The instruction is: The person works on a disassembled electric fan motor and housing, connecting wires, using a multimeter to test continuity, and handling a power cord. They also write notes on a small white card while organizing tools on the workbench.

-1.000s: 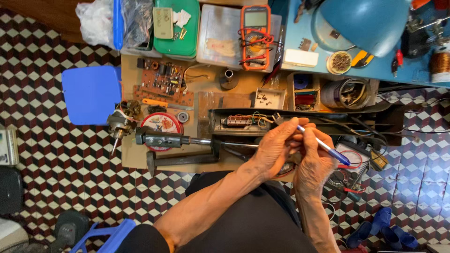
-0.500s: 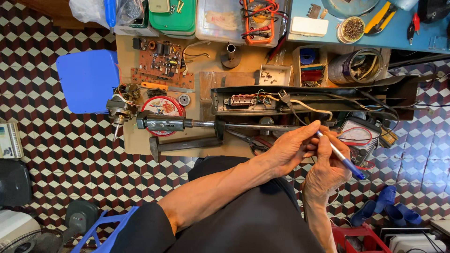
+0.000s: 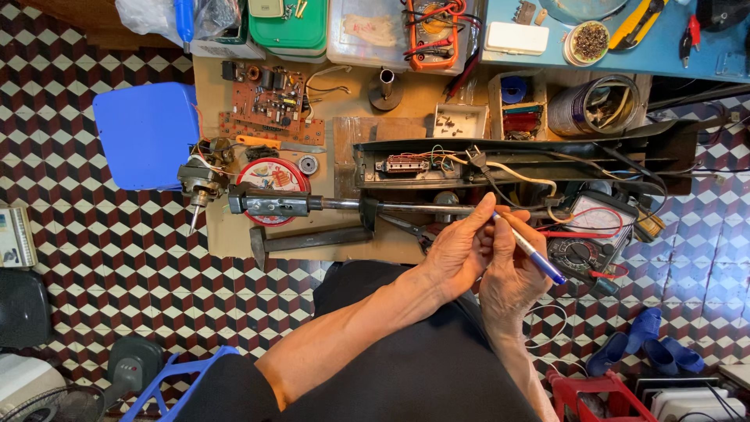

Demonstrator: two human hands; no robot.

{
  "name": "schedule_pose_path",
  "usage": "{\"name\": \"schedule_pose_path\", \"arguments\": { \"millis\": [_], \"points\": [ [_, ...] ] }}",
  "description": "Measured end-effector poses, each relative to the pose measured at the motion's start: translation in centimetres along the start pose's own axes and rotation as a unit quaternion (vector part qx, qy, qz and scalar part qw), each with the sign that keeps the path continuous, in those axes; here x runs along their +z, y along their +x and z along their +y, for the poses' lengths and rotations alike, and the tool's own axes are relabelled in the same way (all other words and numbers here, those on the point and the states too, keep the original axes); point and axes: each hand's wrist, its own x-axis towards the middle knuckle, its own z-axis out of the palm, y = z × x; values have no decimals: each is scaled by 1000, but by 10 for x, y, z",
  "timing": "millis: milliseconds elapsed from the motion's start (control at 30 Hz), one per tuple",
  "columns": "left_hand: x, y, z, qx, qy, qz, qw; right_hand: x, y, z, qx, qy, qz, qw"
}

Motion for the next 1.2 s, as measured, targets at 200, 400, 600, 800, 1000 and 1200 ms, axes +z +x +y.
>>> {"name": "schedule_pose_path", "arguments": {
  "millis": [200,400,600,800,1000,1200],
  "points": [
    [-6,6,-4,3,-76,-3,997,-4,-6,4,-51,-44,-6,998],
    [-43,7,35,86,-53,182,978,-20,-4,2,-52,-26,8,998],
    [-85,-37,55,102,68,235,964,-26,4,-5,-18,25,8,1000],
    [-94,-55,78,181,213,287,916,-18,13,-11,6,7,-16,1000],
    [-93,-42,105,193,388,311,846,-10,13,-18,-6,-10,-47,999],
    [-88,-25,128,296,665,324,604,-8,9,-28,-33,-60,-70,995]
  ]
}}
